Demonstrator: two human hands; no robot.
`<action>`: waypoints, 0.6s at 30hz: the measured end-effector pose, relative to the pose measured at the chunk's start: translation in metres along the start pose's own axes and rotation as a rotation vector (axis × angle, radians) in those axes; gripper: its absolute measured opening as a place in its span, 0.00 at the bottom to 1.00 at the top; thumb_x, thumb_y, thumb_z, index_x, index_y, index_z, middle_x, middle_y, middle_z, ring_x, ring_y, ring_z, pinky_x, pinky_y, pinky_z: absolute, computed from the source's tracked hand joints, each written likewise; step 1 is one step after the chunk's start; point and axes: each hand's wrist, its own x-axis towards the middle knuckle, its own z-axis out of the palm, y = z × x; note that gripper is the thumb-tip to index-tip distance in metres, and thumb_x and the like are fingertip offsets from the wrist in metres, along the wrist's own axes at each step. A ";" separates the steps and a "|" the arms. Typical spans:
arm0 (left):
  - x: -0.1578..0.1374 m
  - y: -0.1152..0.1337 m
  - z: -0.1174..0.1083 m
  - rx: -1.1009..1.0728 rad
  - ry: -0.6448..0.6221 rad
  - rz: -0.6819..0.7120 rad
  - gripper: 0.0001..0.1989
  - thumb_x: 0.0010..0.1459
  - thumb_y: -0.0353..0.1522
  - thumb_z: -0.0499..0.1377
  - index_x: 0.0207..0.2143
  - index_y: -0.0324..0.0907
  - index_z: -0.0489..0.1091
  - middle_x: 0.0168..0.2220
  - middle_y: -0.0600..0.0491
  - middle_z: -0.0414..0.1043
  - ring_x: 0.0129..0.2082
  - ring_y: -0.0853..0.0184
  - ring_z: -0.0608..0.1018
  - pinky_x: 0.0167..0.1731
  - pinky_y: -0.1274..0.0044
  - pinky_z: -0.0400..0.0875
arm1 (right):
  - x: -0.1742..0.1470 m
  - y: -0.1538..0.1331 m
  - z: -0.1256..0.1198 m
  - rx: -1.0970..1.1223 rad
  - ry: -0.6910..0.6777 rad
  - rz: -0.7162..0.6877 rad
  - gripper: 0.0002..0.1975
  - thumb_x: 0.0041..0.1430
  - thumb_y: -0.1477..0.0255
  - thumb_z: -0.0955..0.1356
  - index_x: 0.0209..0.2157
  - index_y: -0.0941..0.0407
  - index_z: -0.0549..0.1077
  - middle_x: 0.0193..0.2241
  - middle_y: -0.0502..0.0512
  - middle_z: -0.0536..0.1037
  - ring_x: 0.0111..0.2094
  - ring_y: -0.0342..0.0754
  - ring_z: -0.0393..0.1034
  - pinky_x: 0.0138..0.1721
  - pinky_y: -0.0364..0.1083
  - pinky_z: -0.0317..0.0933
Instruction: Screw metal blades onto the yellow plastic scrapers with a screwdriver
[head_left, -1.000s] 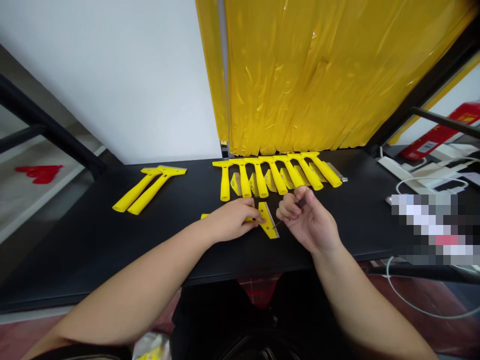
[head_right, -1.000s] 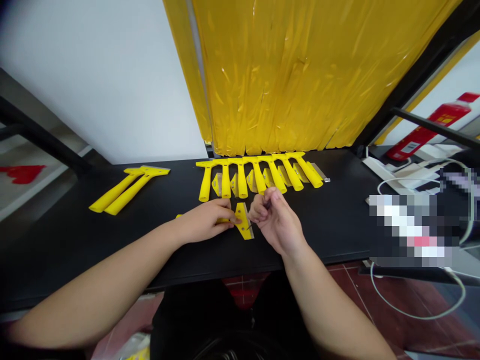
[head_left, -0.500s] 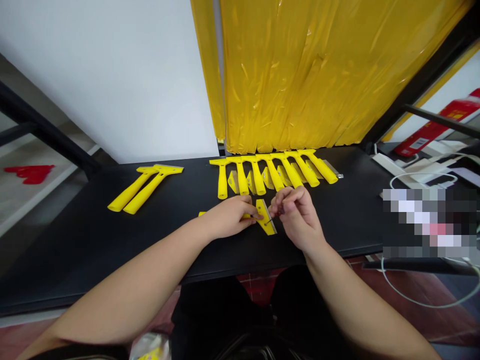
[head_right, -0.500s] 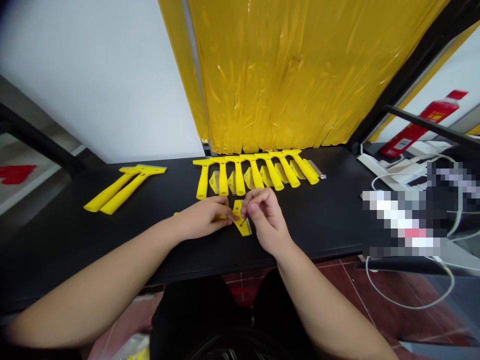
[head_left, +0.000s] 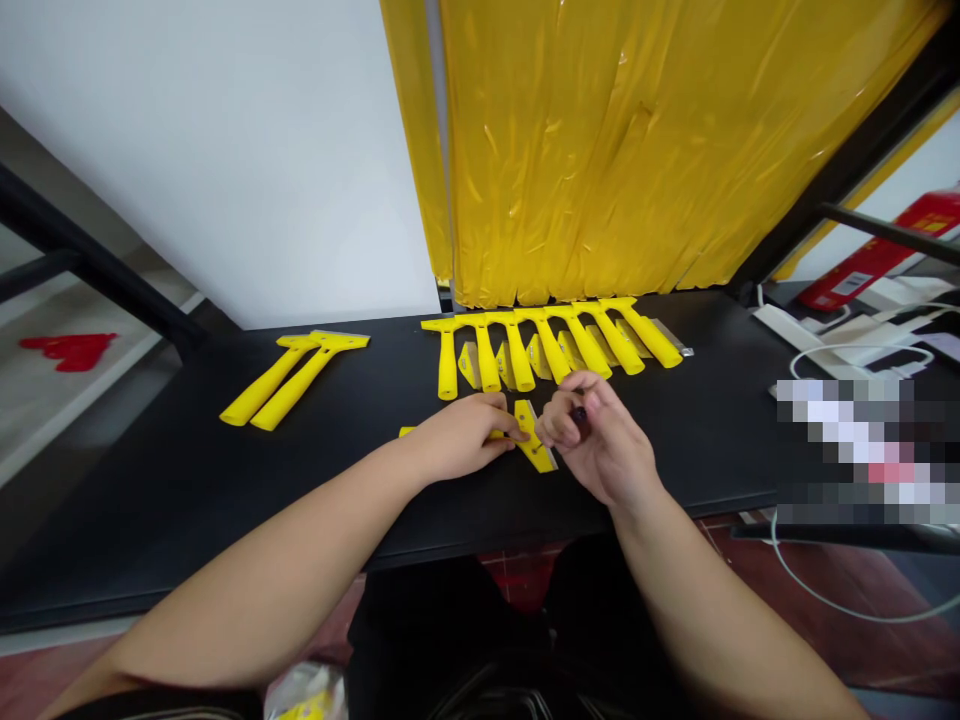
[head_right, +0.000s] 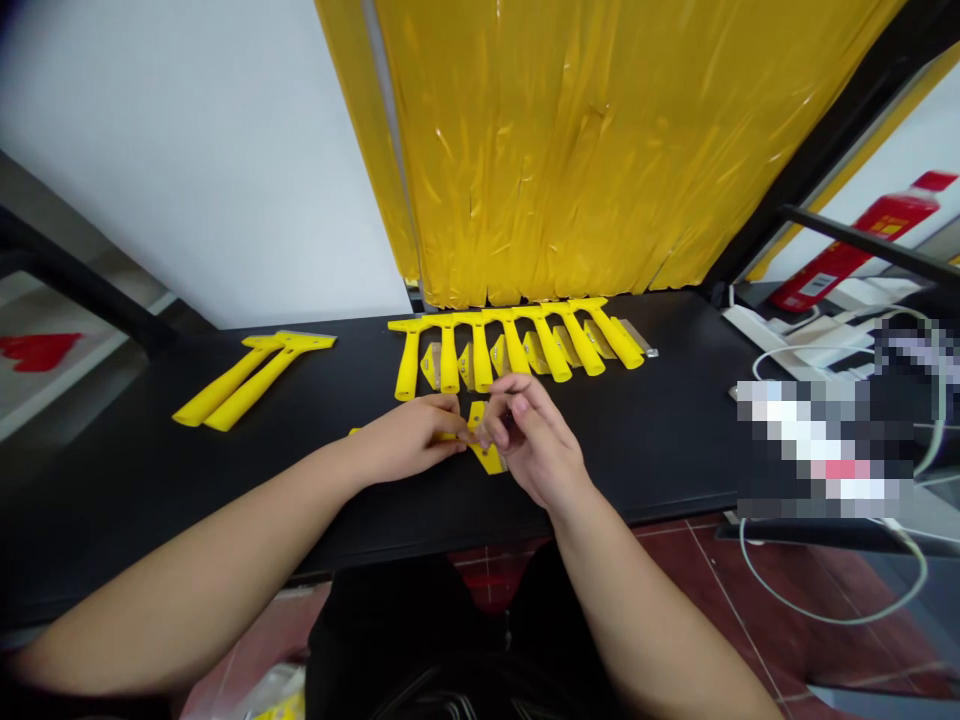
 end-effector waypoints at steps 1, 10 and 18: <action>0.000 0.000 0.000 -0.003 0.004 -0.005 0.09 0.67 0.28 0.64 0.45 0.45 0.83 0.38 0.52 0.70 0.37 0.66 0.76 0.42 0.73 0.73 | 0.001 0.000 0.003 0.047 0.015 -0.009 0.09 0.70 0.60 0.71 0.43 0.49 0.71 0.22 0.43 0.65 0.24 0.44 0.59 0.33 0.47 0.63; -0.001 0.001 0.000 0.002 -0.004 -0.017 0.11 0.66 0.28 0.64 0.48 0.46 0.83 0.39 0.51 0.71 0.40 0.64 0.77 0.45 0.71 0.74 | 0.004 0.000 0.003 0.037 0.067 0.001 0.13 0.70 0.59 0.71 0.34 0.53 0.73 0.28 0.49 0.71 0.30 0.46 0.66 0.40 0.50 0.65; -0.001 0.003 -0.001 0.006 -0.013 -0.016 0.09 0.66 0.28 0.64 0.46 0.45 0.83 0.39 0.51 0.71 0.39 0.64 0.77 0.43 0.73 0.73 | 0.000 0.001 0.012 0.123 0.086 -0.008 0.13 0.67 0.62 0.73 0.36 0.48 0.66 0.25 0.44 0.65 0.28 0.45 0.59 0.38 0.48 0.62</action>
